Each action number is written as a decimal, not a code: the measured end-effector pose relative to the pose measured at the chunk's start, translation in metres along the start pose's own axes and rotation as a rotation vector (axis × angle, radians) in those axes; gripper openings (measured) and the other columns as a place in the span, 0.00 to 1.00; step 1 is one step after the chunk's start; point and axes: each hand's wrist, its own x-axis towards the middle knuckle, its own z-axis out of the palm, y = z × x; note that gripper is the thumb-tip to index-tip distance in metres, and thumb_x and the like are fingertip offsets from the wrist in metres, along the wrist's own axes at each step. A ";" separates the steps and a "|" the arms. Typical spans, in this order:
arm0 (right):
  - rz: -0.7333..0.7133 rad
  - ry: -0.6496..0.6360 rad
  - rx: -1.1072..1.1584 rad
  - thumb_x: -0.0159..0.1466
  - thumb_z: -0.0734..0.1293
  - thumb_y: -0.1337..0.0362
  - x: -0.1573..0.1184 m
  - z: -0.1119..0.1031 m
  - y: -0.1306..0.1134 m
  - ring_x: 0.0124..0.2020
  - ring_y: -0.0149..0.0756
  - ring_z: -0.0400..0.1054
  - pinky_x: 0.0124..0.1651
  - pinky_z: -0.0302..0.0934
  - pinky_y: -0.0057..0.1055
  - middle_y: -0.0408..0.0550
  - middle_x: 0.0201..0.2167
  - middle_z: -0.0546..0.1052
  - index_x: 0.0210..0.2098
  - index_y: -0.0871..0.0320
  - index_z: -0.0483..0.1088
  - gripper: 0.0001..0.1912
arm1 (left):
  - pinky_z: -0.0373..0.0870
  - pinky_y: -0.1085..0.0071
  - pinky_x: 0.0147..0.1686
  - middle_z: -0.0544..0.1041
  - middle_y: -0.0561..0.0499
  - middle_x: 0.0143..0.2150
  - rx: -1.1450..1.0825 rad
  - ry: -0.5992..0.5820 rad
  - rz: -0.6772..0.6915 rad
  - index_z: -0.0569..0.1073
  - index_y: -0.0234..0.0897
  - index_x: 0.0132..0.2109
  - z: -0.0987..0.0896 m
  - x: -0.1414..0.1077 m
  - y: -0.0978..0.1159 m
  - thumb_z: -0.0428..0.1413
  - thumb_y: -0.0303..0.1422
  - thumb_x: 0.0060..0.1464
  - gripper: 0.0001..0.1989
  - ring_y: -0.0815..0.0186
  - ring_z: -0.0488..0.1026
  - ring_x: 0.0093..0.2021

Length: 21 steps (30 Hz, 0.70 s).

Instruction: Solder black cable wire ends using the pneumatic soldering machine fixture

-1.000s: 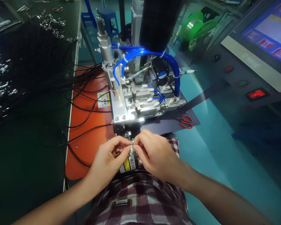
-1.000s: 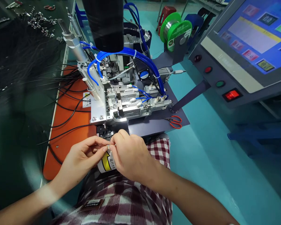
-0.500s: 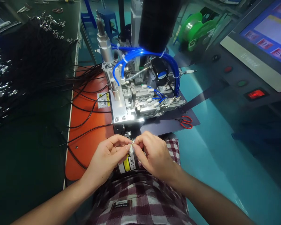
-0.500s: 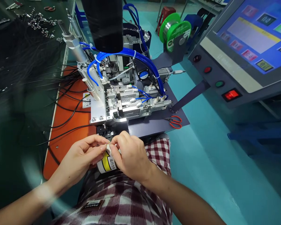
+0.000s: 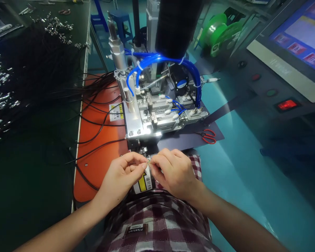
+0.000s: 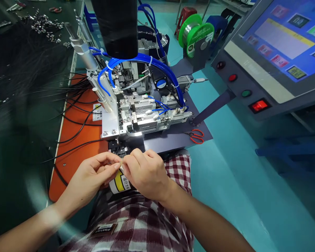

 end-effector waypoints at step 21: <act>0.162 0.104 0.173 0.63 0.63 0.67 -0.013 0.019 -0.009 0.24 0.30 0.62 0.31 0.54 0.31 0.42 0.22 0.71 0.29 0.58 0.66 0.06 | 0.45 0.78 0.19 0.58 0.60 0.18 -0.153 0.010 -0.040 0.72 0.34 0.35 -0.003 0.004 -0.018 0.59 0.38 0.52 0.10 0.76 0.50 0.19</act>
